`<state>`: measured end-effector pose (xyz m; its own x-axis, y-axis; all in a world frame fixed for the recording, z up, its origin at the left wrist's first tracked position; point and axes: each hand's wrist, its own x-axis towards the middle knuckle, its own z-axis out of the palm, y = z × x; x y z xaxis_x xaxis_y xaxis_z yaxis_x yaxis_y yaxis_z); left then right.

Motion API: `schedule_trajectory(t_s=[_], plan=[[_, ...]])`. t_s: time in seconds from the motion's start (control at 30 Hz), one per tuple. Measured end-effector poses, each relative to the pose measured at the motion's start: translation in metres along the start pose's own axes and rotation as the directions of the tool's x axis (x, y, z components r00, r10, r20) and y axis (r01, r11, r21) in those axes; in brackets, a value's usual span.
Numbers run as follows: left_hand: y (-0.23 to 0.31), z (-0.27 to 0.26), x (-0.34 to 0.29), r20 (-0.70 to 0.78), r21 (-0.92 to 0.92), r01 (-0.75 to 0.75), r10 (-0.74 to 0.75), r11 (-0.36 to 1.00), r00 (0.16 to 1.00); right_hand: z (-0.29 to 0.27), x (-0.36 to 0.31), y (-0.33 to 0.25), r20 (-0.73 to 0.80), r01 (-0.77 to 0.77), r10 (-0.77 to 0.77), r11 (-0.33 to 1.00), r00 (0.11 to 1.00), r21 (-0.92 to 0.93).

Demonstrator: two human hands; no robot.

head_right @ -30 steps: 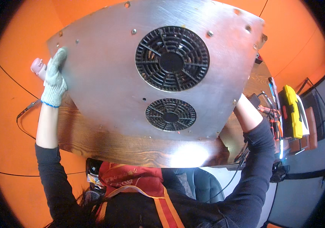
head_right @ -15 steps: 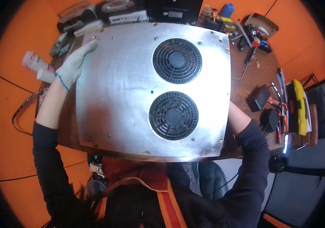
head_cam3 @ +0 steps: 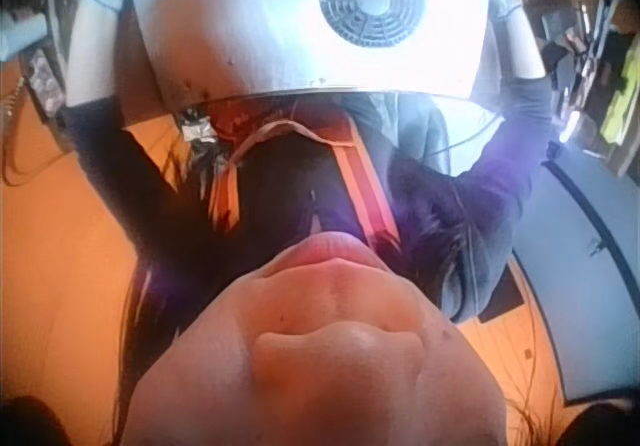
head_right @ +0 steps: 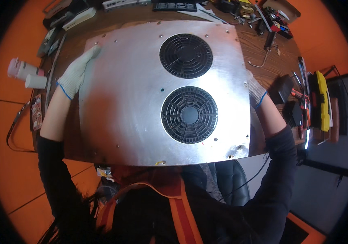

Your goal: The person uses a screwdriver to remove screws from a metal housing, detaches a fan and internal components, then reassembles the unit by securing the fan and closing the metal cover with screws. The person flips the unit to access both sides during the process.

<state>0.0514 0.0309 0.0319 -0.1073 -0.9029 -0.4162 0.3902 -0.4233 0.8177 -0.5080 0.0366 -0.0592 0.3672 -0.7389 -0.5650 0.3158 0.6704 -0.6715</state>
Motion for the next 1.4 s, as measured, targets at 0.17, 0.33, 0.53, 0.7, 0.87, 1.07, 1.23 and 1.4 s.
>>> schedule_trajectory(t_s=[0.17, 0.33, 0.53, 0.7, 0.87, 1.07, 1.23, 1.4], plan=[[0.000, -0.011, 0.006, -0.003, 0.031, 0.060, -0.060, 0.998, 0.998, 0.035, -0.054, -0.018, 0.273, 0.147, -0.496, -0.278, 0.824, -0.949], [0.004, -0.010, 0.003, -0.003, 0.056, 0.072, -0.072, 0.996, 0.997, 0.066, -0.090, -0.011, -0.376, 0.456, -0.505, 0.863, 0.777, -0.218], [0.010, -0.005, -0.003, -0.077, 0.061, 0.060, -0.055, 0.996, 0.996, 0.082, -0.114, -0.007, -0.365, 0.494, -0.521, 0.852, 0.772, -0.172], [0.015, -0.009, -0.018, 0.045, 0.010, 0.070, -0.071, 0.997, 0.996, 0.078, -0.119, -0.007, -0.300, 0.602, -0.613, 0.786, 0.731, -0.138], [0.026, -0.022, -0.036, 0.265, -0.192, 0.152, -0.098, 0.970, 0.959, 0.052, -0.136, -0.013, -0.045, 0.640, -0.679, 0.664, 0.732, 0.388], [0.012, -0.033, -0.040, 0.121, -0.206, -0.032, 0.058, 0.978, 0.991, 0.021, -0.149, -0.028, 0.196, 0.664, -0.753, 0.650, 0.629, 0.370], [0.010, -0.011, -0.042, -0.215, 0.574, -0.148, 0.323, 0.805, 0.922, 0.038, -0.137, -0.051, -0.134, 0.892, -0.904, 0.425, 0.407, -0.155], [0.000, 0.010, -0.056, -0.118, 0.934, -0.156, 0.691, 0.321, 0.713, 0.097, -0.143, -0.076, -0.031, 0.873, -0.918, 0.387, 0.396, -0.298]])
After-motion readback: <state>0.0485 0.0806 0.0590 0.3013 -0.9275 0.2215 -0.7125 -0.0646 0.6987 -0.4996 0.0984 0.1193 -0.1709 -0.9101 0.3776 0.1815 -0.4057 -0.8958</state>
